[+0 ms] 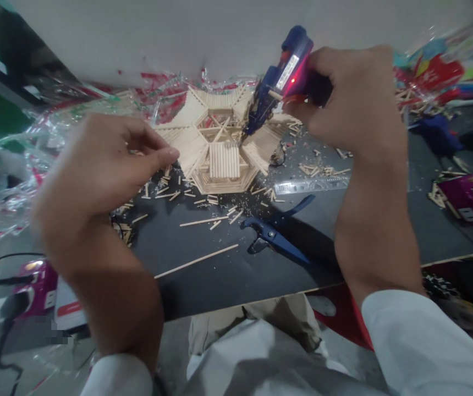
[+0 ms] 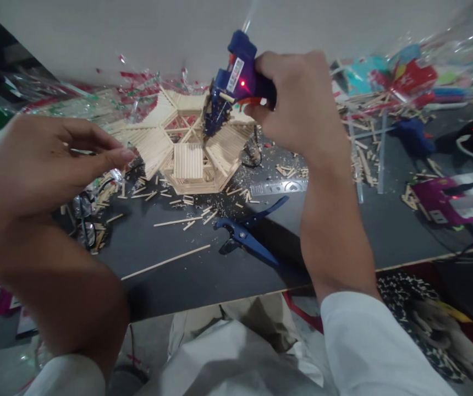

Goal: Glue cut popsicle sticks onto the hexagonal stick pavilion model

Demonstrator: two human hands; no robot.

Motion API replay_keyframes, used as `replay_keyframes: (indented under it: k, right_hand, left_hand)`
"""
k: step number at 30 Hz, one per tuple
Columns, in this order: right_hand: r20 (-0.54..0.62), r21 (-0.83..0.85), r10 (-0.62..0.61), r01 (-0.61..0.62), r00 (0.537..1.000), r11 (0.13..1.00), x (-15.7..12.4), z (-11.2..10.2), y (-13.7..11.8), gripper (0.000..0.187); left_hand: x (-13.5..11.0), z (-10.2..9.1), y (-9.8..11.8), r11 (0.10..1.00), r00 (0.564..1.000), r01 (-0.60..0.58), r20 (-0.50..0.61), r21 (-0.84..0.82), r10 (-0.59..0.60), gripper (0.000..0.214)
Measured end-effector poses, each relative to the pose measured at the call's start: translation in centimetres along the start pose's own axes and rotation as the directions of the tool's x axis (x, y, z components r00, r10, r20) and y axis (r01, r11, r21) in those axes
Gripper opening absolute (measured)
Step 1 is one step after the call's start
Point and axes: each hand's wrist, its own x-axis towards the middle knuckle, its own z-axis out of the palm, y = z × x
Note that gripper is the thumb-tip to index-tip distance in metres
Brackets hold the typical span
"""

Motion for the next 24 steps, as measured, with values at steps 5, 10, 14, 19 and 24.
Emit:
replay_keyframes:
  k: [5, 10, 14, 19, 24]
  right_hand:
    - [-0.007, 0.005, -0.017, 0.017, 1.0, 1.0, -0.1, 0.0, 0.0, 0.029]
    - [-0.027, -0.009, -0.027, 0.027, 0.999, 1.0, 0.0, 0.2, 0.1, 0.024]
    - [-0.037, -0.002, -0.036, 0.036, 0.999, 0.999, 0.0, 0.1, -0.1, 0.027]
    - [-0.044, 0.006, -0.045, 0.046, 0.998, 0.999, -0.2, -0.2, -0.4, 0.033]
    - [-0.052, -0.02, -0.002, 0.0, 0.999, 1.0, -0.1, -0.1, -0.3, 0.033]
  left_hand:
    - [1.0, 0.6, 1.9, 0.983, 0.984, 0.173, -0.025, -0.054, -0.174, 0.035]
    - [1.9, 1.9, 3.2, 0.989, 0.991, 0.136, 0.025, -0.061, -0.135, 0.03]
    - [2.3, 2.6, 3.9, 0.989, 0.989, 0.143, 0.046, -0.033, -0.142, 0.029]
    - [2.4, 2.8, 4.7, 0.987, 0.986, 0.157, 0.059, -0.018, -0.155, 0.029]
    - [2.4, 3.1, 5.1, 0.987, 0.988, 0.151, 0.047, -0.052, -0.149, 0.031]
